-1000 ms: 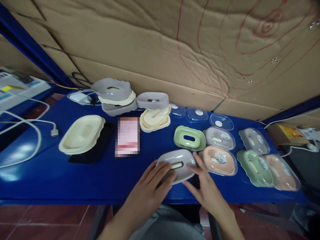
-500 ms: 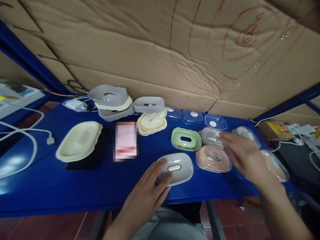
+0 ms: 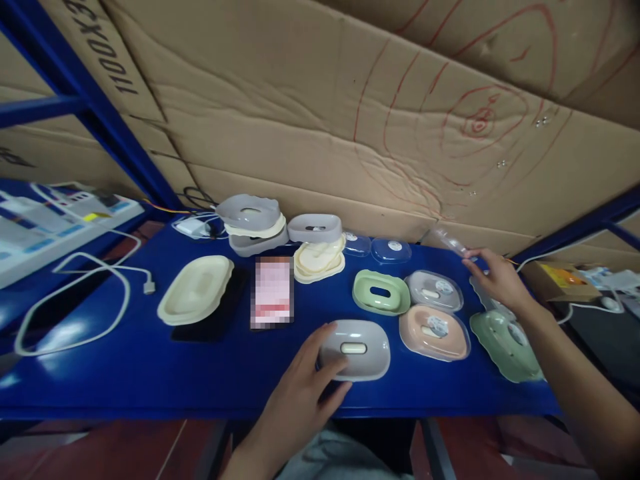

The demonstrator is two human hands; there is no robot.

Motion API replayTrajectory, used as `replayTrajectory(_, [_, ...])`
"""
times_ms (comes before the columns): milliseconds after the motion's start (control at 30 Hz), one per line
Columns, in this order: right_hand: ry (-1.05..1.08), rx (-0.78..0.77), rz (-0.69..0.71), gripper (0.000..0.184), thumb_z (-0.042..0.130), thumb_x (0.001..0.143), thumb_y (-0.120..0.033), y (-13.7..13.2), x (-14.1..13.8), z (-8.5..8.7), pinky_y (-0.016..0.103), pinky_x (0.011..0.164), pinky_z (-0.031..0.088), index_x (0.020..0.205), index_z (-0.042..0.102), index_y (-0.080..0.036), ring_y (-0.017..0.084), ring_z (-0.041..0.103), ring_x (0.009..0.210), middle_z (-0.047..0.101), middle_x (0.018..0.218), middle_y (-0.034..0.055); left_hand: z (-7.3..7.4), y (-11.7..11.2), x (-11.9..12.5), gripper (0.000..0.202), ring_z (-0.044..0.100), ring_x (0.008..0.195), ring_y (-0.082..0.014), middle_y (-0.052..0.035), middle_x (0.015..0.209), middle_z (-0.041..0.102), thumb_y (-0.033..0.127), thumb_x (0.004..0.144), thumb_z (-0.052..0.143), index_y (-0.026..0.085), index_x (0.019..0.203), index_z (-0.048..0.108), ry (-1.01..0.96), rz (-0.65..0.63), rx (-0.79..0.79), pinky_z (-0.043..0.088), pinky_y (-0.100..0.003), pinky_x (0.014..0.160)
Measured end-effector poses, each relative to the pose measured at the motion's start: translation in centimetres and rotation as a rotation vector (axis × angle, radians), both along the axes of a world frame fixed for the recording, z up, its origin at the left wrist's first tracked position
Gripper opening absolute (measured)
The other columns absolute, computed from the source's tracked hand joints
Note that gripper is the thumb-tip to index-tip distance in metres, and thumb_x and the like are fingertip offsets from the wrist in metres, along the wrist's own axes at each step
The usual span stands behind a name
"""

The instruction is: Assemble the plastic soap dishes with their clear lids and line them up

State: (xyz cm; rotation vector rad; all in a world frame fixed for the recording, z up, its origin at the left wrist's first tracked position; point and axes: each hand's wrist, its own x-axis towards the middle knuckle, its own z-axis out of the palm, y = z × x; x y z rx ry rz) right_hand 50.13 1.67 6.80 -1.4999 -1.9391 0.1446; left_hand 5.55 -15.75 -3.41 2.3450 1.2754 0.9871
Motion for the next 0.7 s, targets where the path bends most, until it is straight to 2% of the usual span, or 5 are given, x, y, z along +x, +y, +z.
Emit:
replayTrajectory(133, [0.332,0.005,-0.001,0.038,0.059,0.109,-0.049,-7.5,-4.4,-0.2,0.042,0.088,0.061,0.14,0.065,-0.028,0.022,0.079,0.094,0.079,0.099,0.0059,-0.3,-0.1,-0.5,0.022,0.06,0.145,-0.0316,-0.0121,0.167,0.043,0.018,0.096,0.074,0.025,0.116,0.066,-0.049,-0.007,-0.136,0.061,-0.047,0.111])
replayTrajectory(267, [0.591,-0.386,0.154,0.039,0.053,0.111,-0.05,-13.5,-11.3,-3.6,0.038,0.073,0.066,0.14,0.069,-0.03,0.02,0.076,0.07,0.076,0.079,0.0008,-0.4,0.2,-0.8,0.056,0.059,0.147,-0.031,-0.0122,0.17,0.042,0.017,0.093,0.079,0.031,0.142,0.057,-0.146,0.017,-0.243,0.059,-0.048,0.114])
replayTrajectory(367, [0.624,-0.53,0.176,0.041,0.052,0.111,-0.052,-15.0,-15.3,-5.9,0.033,0.065,0.064,0.134,0.073,-0.026,0.017,0.072,0.061,0.077,0.081,0.0015,-0.4,0.4,-1.0,0.083,0.051,0.154,-0.0348,-0.0138,0.172,0.042,0.019,0.092,0.081,0.037,0.162,0.039,-0.176,0.019,-0.286,0.055,-0.055,0.118])
replayTrajectory(500, [0.556,-0.413,0.121,0.038,0.053,0.11,-0.049,-14.9,-18.0,-6.9,0.027,0.058,0.061,0.128,0.075,-0.024,0.015,0.069,0.063,0.079,0.093,0.0037,-0.6,0.4,-1.1,0.095,0.049,0.155,-0.0346,-0.0132,0.172,0.044,0.02,0.093,0.081,0.039,0.169,0.027,-0.14,-0.022,-0.292,0.053,-0.056,0.119])
replayTrajectory(700, [0.198,-0.144,0.127,0.032,0.049,0.112,-0.032,-15.6,-18.7,-7.4,0.045,0.11,0.059,0.135,0.071,-0.029,0.025,0.069,0.13,0.072,0.138,0.0093,-0.4,0.3,-1.0,0.077,0.057,0.149,-0.0302,-0.0091,0.172,0.042,0.017,0.09,0.083,0.038,0.157,0.05,-0.101,-0.048,-0.26,0.055,-0.049,0.117])
